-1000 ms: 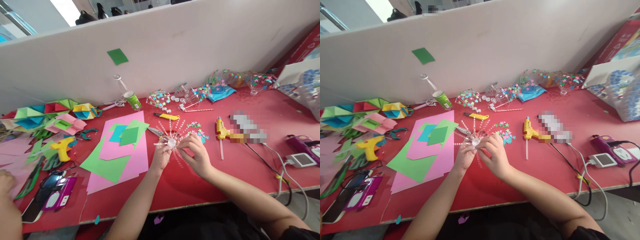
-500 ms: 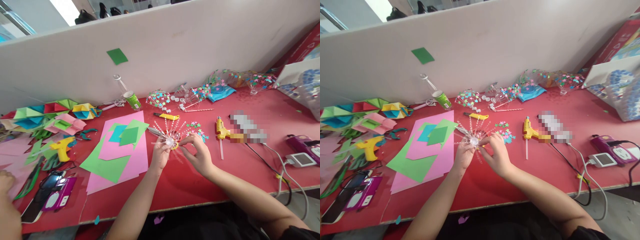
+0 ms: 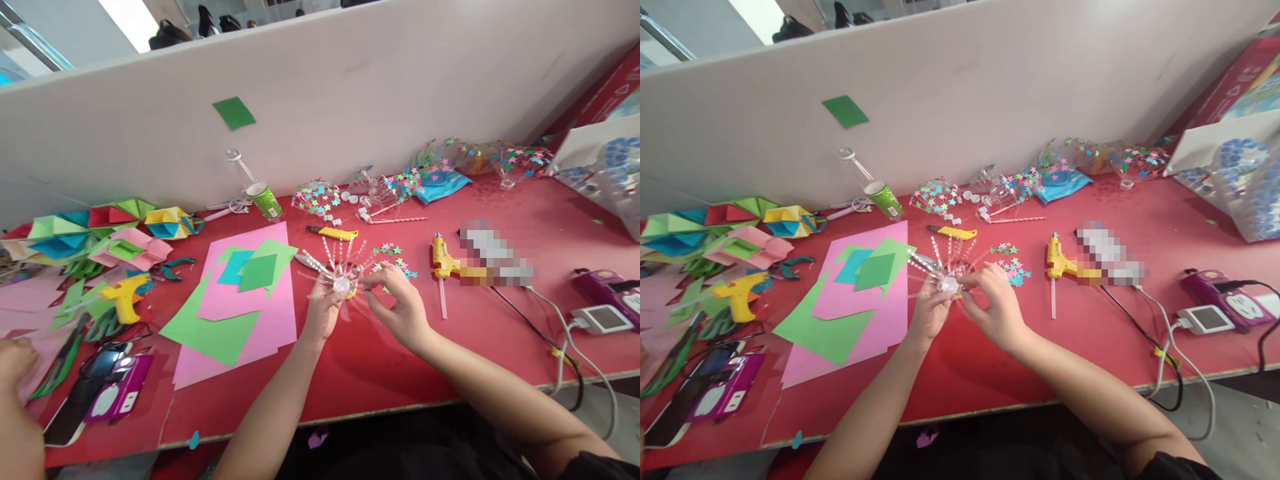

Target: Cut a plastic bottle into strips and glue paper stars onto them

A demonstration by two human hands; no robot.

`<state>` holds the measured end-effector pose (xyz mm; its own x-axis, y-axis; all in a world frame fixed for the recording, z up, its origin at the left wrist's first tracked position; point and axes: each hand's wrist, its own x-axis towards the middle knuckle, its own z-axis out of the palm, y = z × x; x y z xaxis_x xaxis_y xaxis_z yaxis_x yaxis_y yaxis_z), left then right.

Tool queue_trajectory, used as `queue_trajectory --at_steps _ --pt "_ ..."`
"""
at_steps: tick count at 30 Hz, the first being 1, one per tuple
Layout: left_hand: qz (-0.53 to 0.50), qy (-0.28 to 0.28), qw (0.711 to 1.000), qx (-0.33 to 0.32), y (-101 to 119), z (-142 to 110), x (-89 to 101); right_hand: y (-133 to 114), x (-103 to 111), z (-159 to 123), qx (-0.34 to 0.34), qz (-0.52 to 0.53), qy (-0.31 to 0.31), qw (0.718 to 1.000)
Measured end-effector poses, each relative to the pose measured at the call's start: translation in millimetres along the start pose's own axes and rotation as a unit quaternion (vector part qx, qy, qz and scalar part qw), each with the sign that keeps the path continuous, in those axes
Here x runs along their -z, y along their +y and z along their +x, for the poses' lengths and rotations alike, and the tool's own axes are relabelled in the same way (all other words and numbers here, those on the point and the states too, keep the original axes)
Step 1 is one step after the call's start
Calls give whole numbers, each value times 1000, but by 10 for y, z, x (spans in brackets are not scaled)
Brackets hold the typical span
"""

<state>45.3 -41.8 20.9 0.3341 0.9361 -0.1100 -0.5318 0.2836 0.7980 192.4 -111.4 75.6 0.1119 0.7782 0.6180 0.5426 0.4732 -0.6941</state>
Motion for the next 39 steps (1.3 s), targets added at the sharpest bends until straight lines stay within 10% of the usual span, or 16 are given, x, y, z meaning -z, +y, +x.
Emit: queue_trajectory --at_steps 39 --pt "-1 -1 1000 5 -4 0 31 43 12 -3 91 -52 10 994"
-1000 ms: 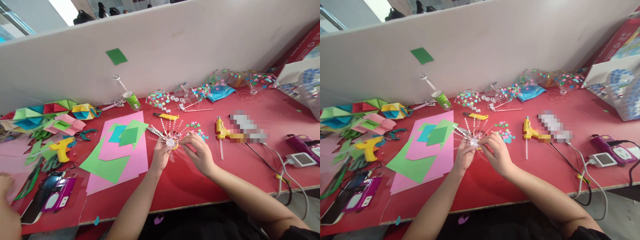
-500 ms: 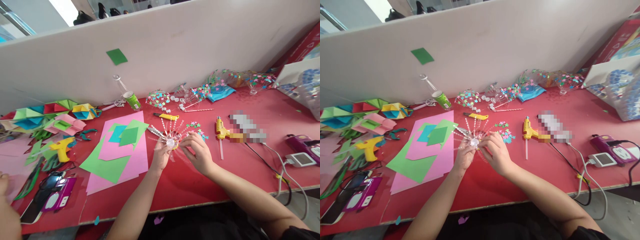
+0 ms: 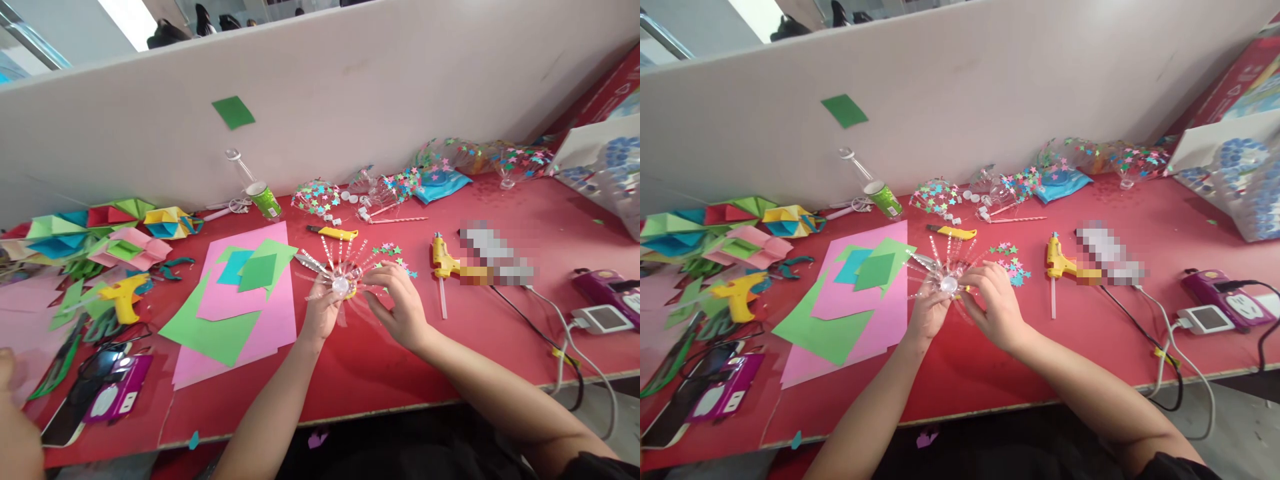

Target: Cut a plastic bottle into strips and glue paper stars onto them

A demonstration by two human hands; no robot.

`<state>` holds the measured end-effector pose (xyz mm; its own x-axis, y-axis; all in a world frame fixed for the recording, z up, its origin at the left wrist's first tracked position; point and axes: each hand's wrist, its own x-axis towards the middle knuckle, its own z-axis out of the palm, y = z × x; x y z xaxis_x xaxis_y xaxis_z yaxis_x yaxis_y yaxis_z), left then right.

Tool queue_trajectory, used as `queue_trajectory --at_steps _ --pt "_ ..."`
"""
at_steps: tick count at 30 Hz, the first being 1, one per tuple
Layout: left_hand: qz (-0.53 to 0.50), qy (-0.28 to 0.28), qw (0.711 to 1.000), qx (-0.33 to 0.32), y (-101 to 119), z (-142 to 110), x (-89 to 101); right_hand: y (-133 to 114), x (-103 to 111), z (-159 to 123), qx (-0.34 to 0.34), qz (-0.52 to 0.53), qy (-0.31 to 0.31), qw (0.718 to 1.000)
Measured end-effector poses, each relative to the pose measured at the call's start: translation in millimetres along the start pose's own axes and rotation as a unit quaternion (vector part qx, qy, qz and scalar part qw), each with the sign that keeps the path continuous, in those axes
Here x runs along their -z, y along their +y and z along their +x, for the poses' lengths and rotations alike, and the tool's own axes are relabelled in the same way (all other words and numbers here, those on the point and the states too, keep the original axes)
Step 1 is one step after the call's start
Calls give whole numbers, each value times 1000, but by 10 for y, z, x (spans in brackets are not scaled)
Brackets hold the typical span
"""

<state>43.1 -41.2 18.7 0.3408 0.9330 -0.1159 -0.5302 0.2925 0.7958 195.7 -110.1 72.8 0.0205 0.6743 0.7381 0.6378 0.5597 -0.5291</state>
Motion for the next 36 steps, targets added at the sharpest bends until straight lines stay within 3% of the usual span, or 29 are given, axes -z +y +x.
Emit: queue_trajectory --at_steps 5,11,18,29,36 --pt "1 2 1000 2 4 4 -1 -21 44 13 -18 23 24 999" --pt "-2 6 1000 14 22 4 8 -64 133 33 23 2 76 997" --pt "-8 -16 1000 11 70 -10 -20 -77 99 21 83 -46 17 995" --pt "-13 -18 1000 8 77 -24 -16 -32 75 5 53 -75 -4 996" --pt "-16 11 1000 1 88 11 13 -14 78 23 38 -64 4 997"
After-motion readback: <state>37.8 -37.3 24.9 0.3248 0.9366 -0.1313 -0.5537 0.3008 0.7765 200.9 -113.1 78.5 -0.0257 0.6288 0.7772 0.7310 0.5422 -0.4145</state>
